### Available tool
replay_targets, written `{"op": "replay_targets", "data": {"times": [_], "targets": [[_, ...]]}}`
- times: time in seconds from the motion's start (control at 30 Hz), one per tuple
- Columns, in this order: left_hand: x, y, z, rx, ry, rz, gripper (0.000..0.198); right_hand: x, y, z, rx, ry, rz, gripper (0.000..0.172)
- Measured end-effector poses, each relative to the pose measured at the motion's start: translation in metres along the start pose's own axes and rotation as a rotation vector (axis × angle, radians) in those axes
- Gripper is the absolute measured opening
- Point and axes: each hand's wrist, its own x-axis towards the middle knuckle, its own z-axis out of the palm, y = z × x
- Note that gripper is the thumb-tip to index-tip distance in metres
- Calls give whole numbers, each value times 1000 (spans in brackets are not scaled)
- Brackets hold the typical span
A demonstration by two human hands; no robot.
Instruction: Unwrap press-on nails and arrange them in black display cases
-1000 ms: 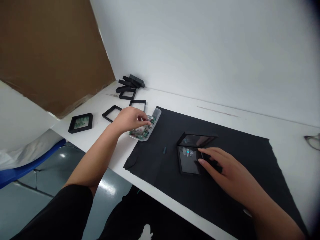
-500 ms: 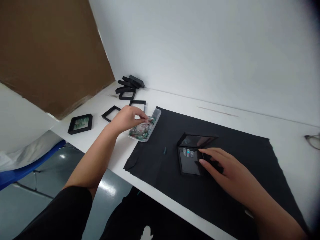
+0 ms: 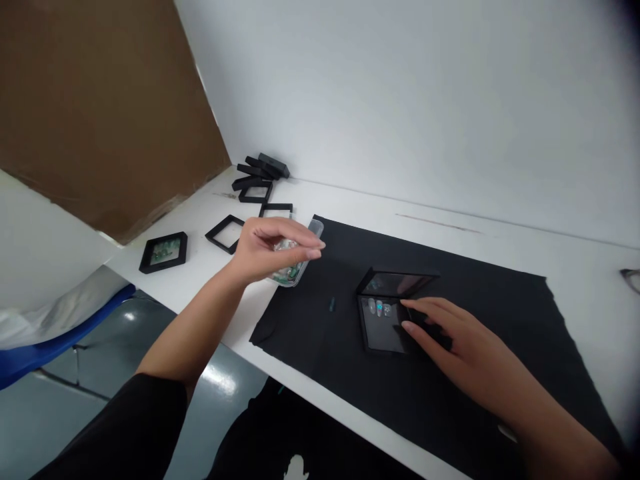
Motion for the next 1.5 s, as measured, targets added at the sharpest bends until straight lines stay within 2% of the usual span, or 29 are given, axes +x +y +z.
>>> {"op": "replay_targets", "data": {"times": [0.07,0.17,0.23,0.37,0.53,0.63,0.77,1.0,1.17,1.3,1.5], "targets": [[-4,9,9,-102,-17,-38,36,0,0,-1,4,-2,0,43],[-12,25,26,-227,-88,-192,53,0,-4,-2,14,5,-9,41],[-18,35,39,-397,-154,-282,57,0,-9,-3,16,29,-23,38],[-27,49,66,-805,-296,-287,42,1,-24,-4,-13,69,-61,37],[-31,43,82,-1185,-530,-272,15,0,-36,-8,37,45,-149,36],[-32,35,83,-1300,-527,-357,6,-1,-35,-9,35,113,-219,29],[-34,32,84,-1353,-525,-420,2,-1,-30,-10,39,238,-327,19],[-38,31,89,-1265,-532,-416,3,-1,-35,-14,132,335,-408,22],[-42,29,95,-1143,-492,-436,7,0,-40,-12,159,404,-421,25],[-43,31,98,-1095,-437,-524,10,-2,-45,-11,246,389,-433,30],[-40,32,101,-1010,-419,-633,6,-5,-50,-10,329,364,-436,31]]}}
